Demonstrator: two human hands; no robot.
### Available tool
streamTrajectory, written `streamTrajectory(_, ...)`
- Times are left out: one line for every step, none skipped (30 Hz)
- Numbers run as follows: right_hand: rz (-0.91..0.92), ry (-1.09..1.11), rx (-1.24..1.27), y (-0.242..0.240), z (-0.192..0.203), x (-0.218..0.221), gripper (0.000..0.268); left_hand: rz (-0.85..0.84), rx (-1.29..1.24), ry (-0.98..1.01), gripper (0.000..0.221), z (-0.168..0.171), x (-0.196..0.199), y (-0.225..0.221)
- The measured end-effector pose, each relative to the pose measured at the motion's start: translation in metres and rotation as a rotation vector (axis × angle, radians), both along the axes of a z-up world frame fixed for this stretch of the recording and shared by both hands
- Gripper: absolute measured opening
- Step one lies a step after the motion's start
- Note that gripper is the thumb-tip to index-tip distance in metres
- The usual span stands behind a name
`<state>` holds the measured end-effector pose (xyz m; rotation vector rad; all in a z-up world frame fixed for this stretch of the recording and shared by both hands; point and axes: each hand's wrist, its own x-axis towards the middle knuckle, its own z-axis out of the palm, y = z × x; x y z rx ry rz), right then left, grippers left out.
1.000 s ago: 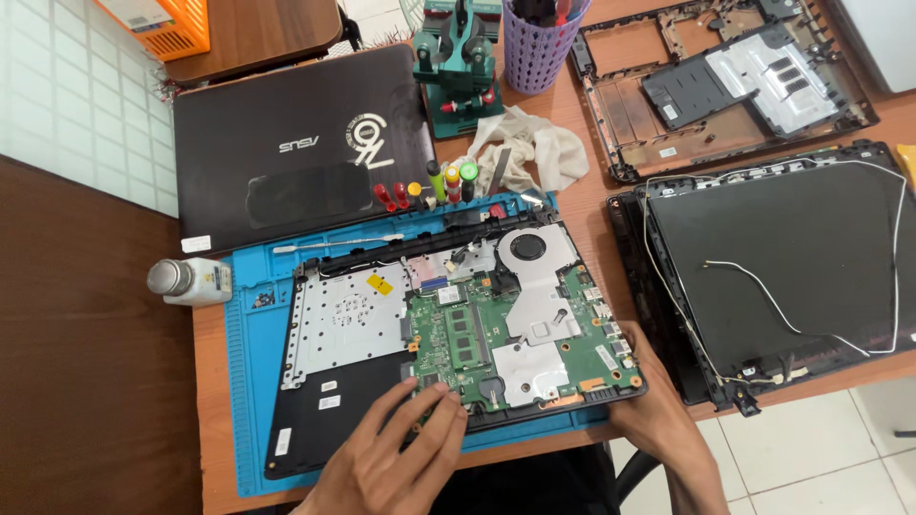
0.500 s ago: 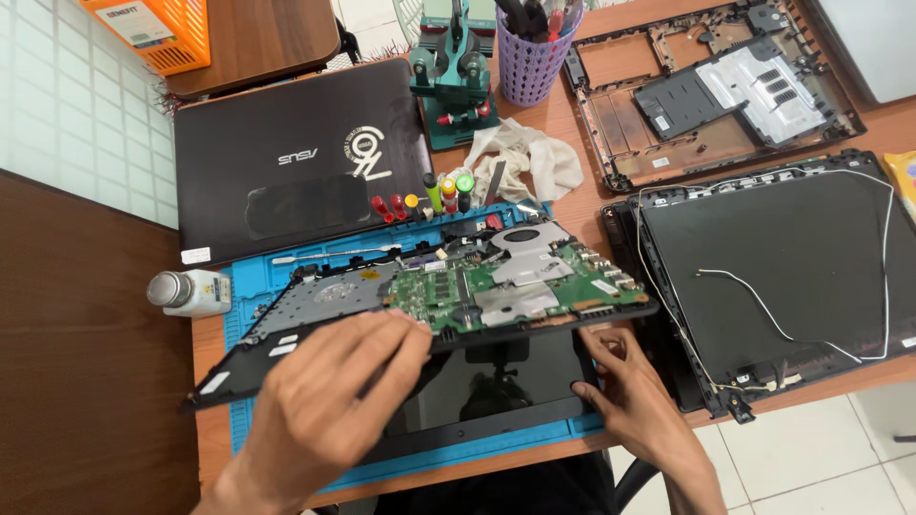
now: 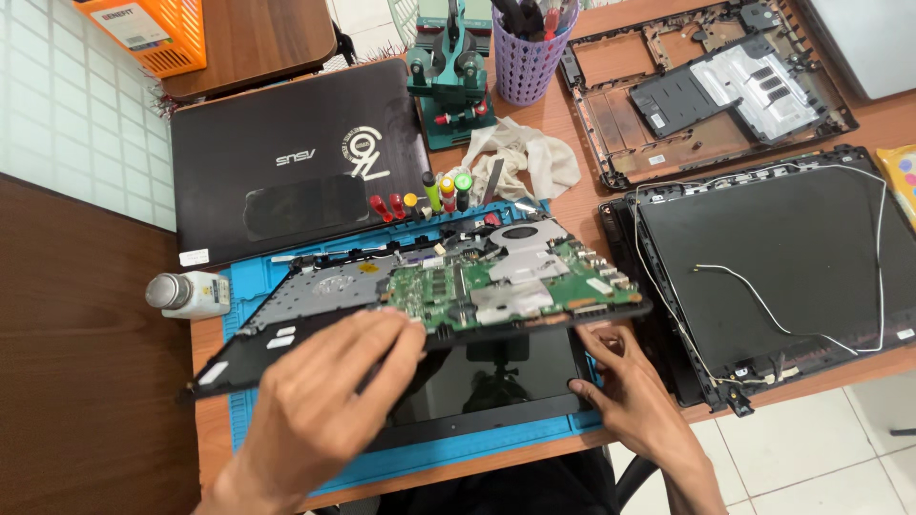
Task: The person works on the internal components of a laptop, using a small screwdriver to loosen and tighten screws on the motherboard and around the internal fan while handling various cables and connectors by hand.
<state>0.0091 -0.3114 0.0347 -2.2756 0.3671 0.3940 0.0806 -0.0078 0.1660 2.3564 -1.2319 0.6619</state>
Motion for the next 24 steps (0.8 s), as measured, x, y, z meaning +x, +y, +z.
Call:
streamTrajectory(-0.019,-0.011,0.006,-0.002,-0.005,-0.001,0.074,-0.011,0.012,-0.007,0.026,-0.002,-0.003,0.000)
streamTrajectory(-0.038,-0.023,0.012,-0.004,-0.011,-0.003,0.069,-0.022,0.023,-0.014,0.026,-0.005,-0.006,-0.001)
streamTrajectory(-0.056,-0.032,0.019,-0.006,-0.017,-0.005,0.064,-0.032,0.035,-0.019,0.026,-0.008,-0.010,-0.001)
streamTrajectory(-0.072,0.011,-0.009,-0.008,-0.022,-0.006,0.053,-0.041,0.055,-0.036,0.025,-0.011,-0.013,-0.001)
streamTrajectory(-0.088,0.052,-0.037,-0.009,-0.026,-0.006,0.045,-0.049,0.073,-0.055,0.025,-0.015,-0.016,-0.001)
streamTrajectory(-0.104,0.093,-0.066,-0.010,-0.028,-0.007,0.039,-0.057,0.091,-0.074,0.024,-0.019,-0.020,0.000)
streamTrajectory(-0.118,0.087,-0.035,-0.011,-0.029,-0.008,0.037,-0.058,0.091,-0.059,0.024,-0.024,-0.023,0.000)
streamTrajectory(-0.132,0.080,-0.004,-0.012,-0.029,-0.008,0.035,-0.060,0.091,-0.045,0.025,-0.030,-0.028,0.001)
streamTrajectory(-0.146,0.076,0.028,-0.013,-0.030,-0.009,0.033,-0.061,0.093,-0.028,0.025,-0.036,-0.032,0.001)
streamTrajectory(-0.091,-0.084,0.096,-0.015,-0.030,-0.010,0.033,-0.059,0.101,-0.017,0.024,-0.044,-0.037,0.002)
streamTrajectory(-0.039,-0.247,0.162,-0.019,-0.031,-0.010,0.034,-0.058,0.108,-0.009,0.023,-0.052,-0.042,0.003)
streamTrajectory(0.013,-0.411,0.228,-0.022,-0.033,-0.009,0.037,-0.057,0.116,0.000,0.022,-0.061,-0.047,0.004)
streamTrajectory(-0.041,-0.377,0.300,-0.024,-0.036,-0.009,0.033,-0.058,0.114,0.010,0.021,-0.070,-0.051,0.004)
streamTrajectory(-0.095,-0.343,0.373,-0.026,-0.039,-0.009,0.032,-0.058,0.113,0.020,0.020,-0.080,-0.054,0.005)
streamTrajectory(-0.148,-0.309,0.446,-0.027,-0.042,-0.009,0.033,-0.058,0.113,0.031,0.020,-0.089,-0.058,0.006)
streamTrajectory(-0.195,-0.291,0.505,-0.028,-0.045,-0.008,0.035,-0.059,0.115,0.034,0.019,-0.098,-0.062,0.007)
streamTrajectory(-0.243,-0.271,0.563,-0.028,-0.048,-0.007,0.038,-0.060,0.118,0.039,0.018,-0.108,-0.065,0.007)
streamTrajectory(-0.290,-0.252,0.621,-0.029,-0.051,-0.005,0.040,-0.061,0.121,0.043,0.018,-0.116,-0.068,0.008)
streamTrajectory(-0.309,-0.230,0.641,-0.029,-0.052,-0.003,0.041,-0.068,0.126,0.033,0.018,-0.124,-0.070,0.009)
streamTrajectory(-0.328,-0.209,0.660,-0.029,-0.052,-0.001,0.041,-0.074,0.130,0.024,0.019,-0.131,-0.072,0.010)
streamTrajectory(-0.346,-0.188,0.679,-0.029,-0.051,0.001,0.042,-0.079,0.135,0.014,0.019,-0.138,-0.074,0.011)
streamTrajectory(-0.338,-0.186,0.645,-0.028,-0.050,0.003,0.041,-0.079,0.132,0.027,0.020,-0.144,-0.075,0.012)
streamTrajectory(-0.329,-0.183,0.612,-0.025,-0.049,0.004,0.041,-0.078,0.130,0.039,0.021,-0.150,-0.077,0.012)
streamTrajectory(-0.319,-0.181,0.579,-0.022,-0.047,0.005,0.042,-0.077,0.128,0.052,0.021,-0.156,-0.079,0.012)
